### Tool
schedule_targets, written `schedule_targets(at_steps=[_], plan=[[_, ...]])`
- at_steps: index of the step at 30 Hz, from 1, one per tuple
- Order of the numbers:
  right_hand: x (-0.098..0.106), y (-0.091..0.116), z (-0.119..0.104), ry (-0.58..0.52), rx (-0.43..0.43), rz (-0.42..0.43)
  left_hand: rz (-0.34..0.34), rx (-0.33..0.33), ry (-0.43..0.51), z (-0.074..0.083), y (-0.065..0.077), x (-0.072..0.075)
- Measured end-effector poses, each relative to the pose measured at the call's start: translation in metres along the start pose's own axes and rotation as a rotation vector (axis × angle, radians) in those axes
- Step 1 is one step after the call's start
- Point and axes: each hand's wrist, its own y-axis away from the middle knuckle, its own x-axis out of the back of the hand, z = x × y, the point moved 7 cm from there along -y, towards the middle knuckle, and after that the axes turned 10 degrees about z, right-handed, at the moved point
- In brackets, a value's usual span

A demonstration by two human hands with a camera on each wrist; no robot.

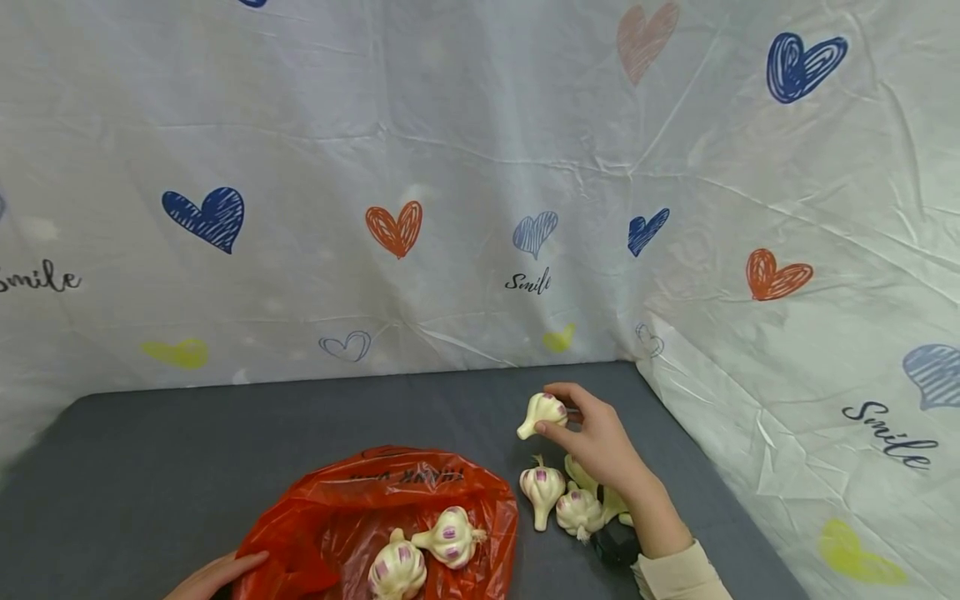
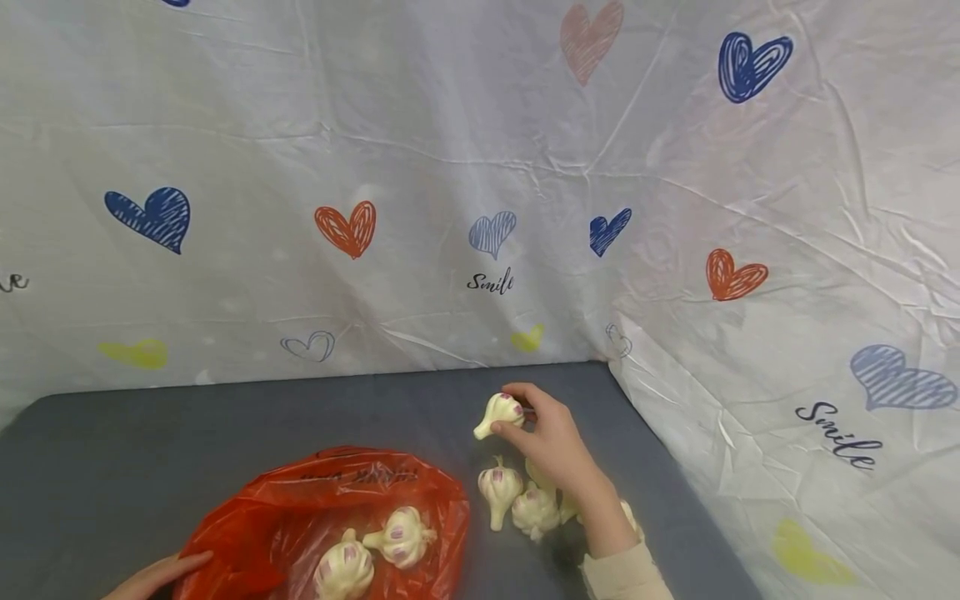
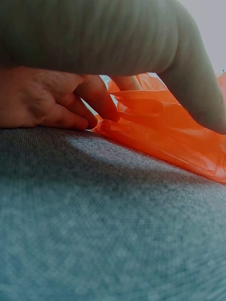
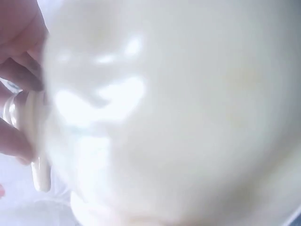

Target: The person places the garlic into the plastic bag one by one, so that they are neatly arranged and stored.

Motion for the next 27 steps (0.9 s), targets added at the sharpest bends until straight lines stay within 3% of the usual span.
schedule_targets(at_steps=[15,27], plan=[[-0.005,0.005,-0.029,-0.065,0.054,-0.029,0.0,-0.022,0.072,0.001,-0.001,-0.002],[-0.013,0.009,-0.042,-0.103,0.067,-0.07,-0.011,-0.042,0.074,0.001,-0.003,-0.002]])
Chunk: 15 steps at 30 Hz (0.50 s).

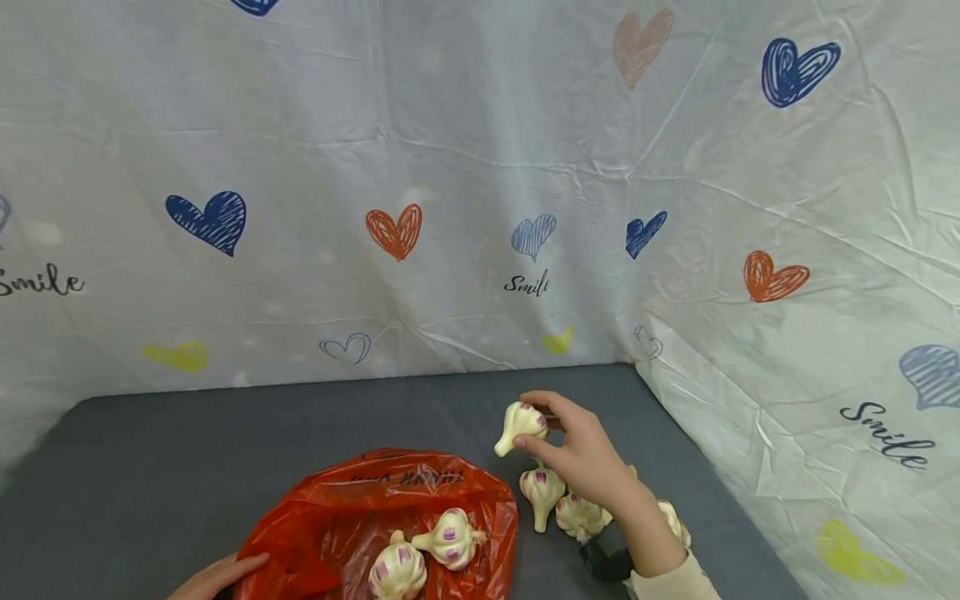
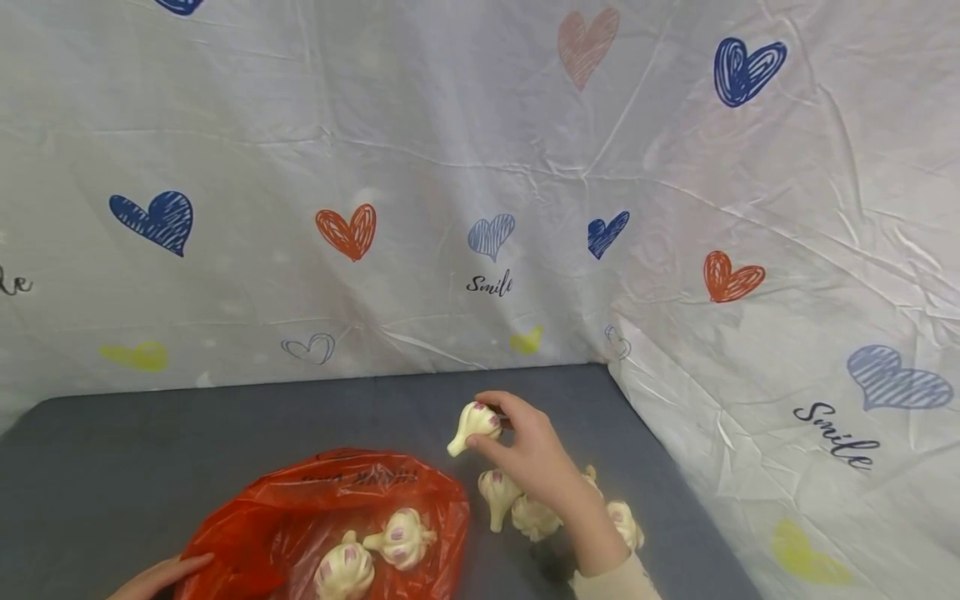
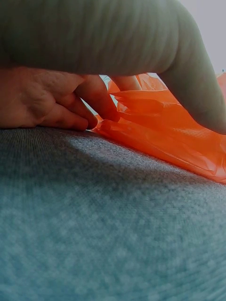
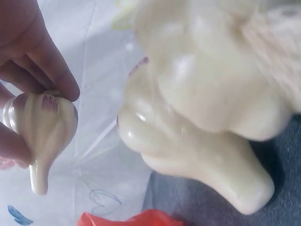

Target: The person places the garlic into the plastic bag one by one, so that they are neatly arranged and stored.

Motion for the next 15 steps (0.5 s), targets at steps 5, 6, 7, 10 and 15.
schedule_targets(at_steps=[5,6,7,10,15], plan=[[-0.006,0.001,-0.004,-0.009,0.012,-0.02,0.005,0.011,-0.031,0.001,0.0,0.0],[-0.007,0.002,-0.005,-0.01,0.014,-0.024,0.008,0.017,-0.039,0.001,0.0,0.0],[-0.008,0.002,-0.005,-0.012,0.014,-0.031,0.011,0.022,-0.049,0.001,0.0,0.0],[-0.011,0.004,-0.008,-0.014,0.02,-0.044,0.012,0.019,-0.065,0.002,-0.001,0.0],[-0.014,0.005,-0.013,-0.015,0.038,-0.049,0.015,0.022,-0.074,0.003,0.0,-0.001]])
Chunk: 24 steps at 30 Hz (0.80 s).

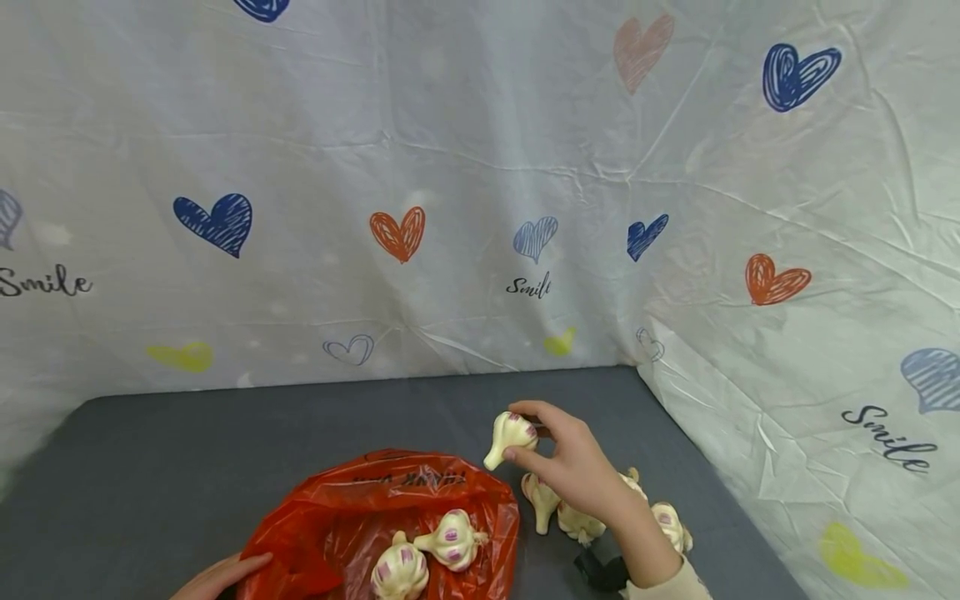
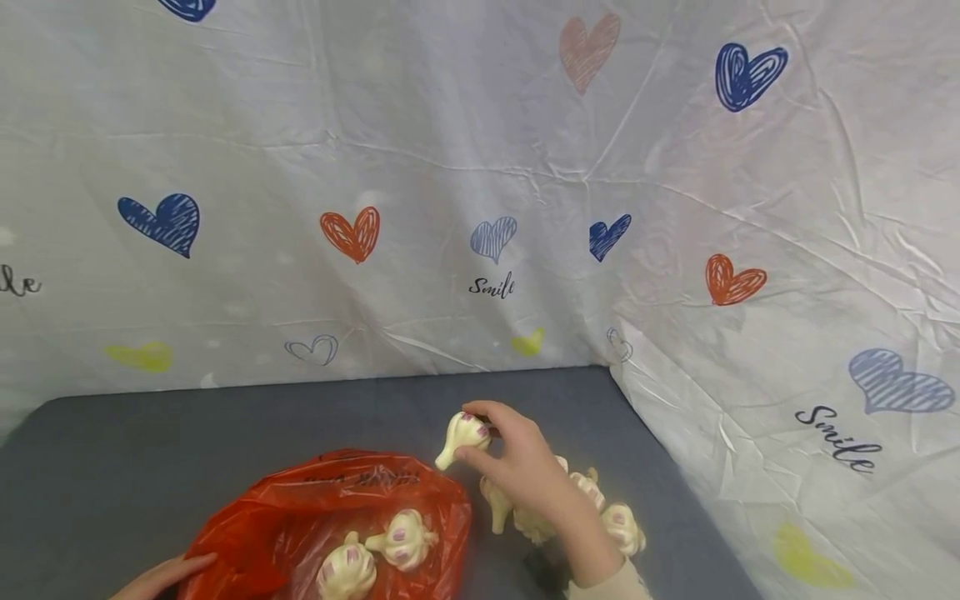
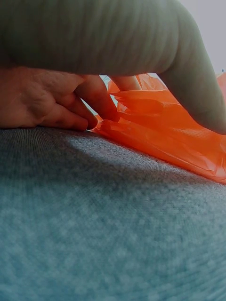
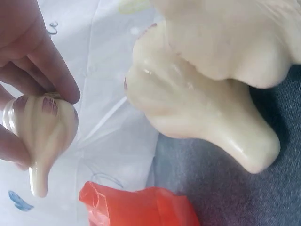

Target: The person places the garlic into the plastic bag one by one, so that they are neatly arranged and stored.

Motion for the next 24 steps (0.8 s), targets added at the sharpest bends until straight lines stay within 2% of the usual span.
schedule_targets(at_steps=[6,10,13,18,24], plan=[[-0.008,0.002,-0.003,-0.015,0.006,-0.035,-0.001,-0.001,0.008,-0.001,0.001,0.0],[-0.012,0.003,-0.005,-0.03,0.019,-0.057,-0.021,0.022,0.043,-0.002,0.0,0.0],[-0.013,0.004,-0.007,-0.035,0.021,-0.067,-0.023,0.05,0.039,-0.003,0.001,0.0],[-0.017,0.004,-0.012,-0.029,0.022,-0.092,-0.011,0.055,0.008,-0.004,0.003,0.001],[-0.017,0.006,-0.015,-0.011,0.026,-0.092,-0.004,0.064,0.029,-0.003,0.003,0.001]])
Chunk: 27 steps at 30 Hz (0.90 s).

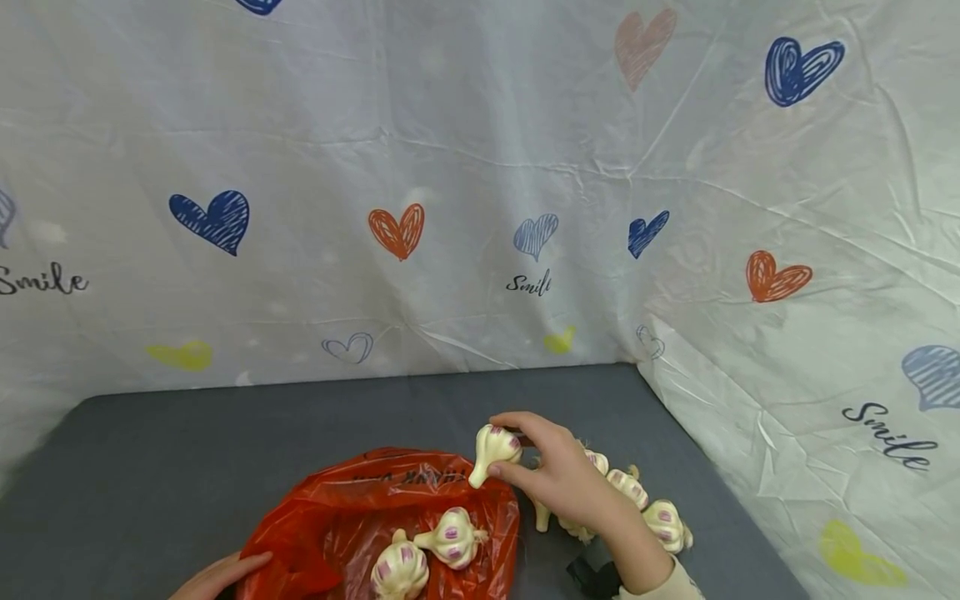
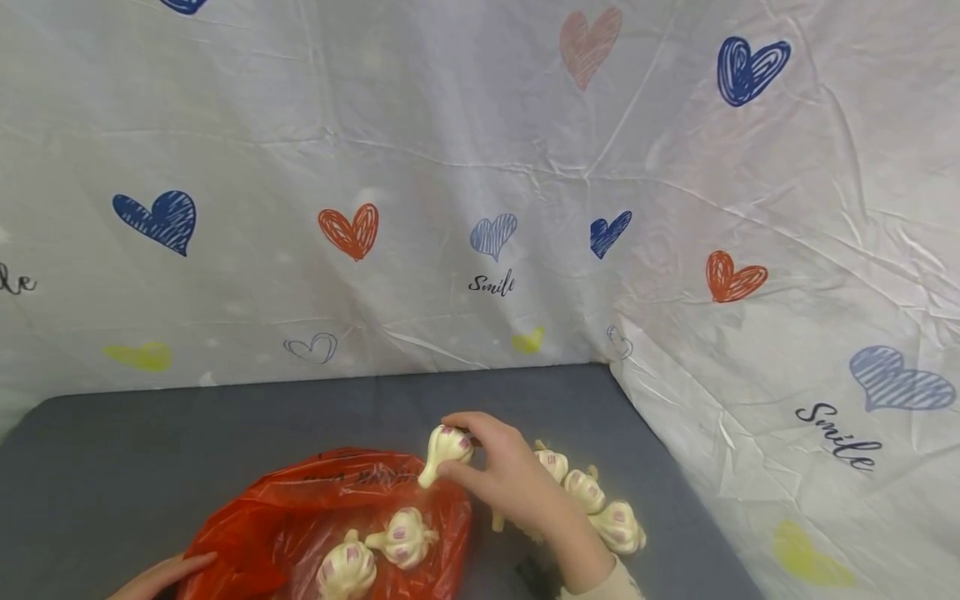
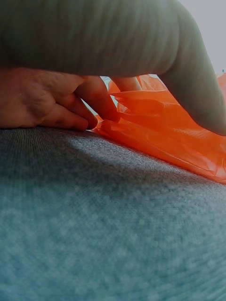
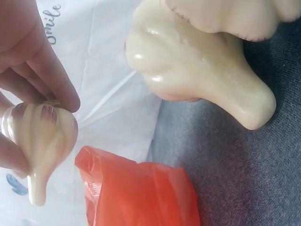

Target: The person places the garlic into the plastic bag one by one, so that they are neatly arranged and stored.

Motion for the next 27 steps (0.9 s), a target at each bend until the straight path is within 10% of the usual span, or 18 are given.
schedule_targets(at_steps=[27], plan=[[-0.029,0.008,-0.019,-0.059,0.09,-0.124,-0.001,0.02,-0.041,-0.001,-0.001,0.0]])
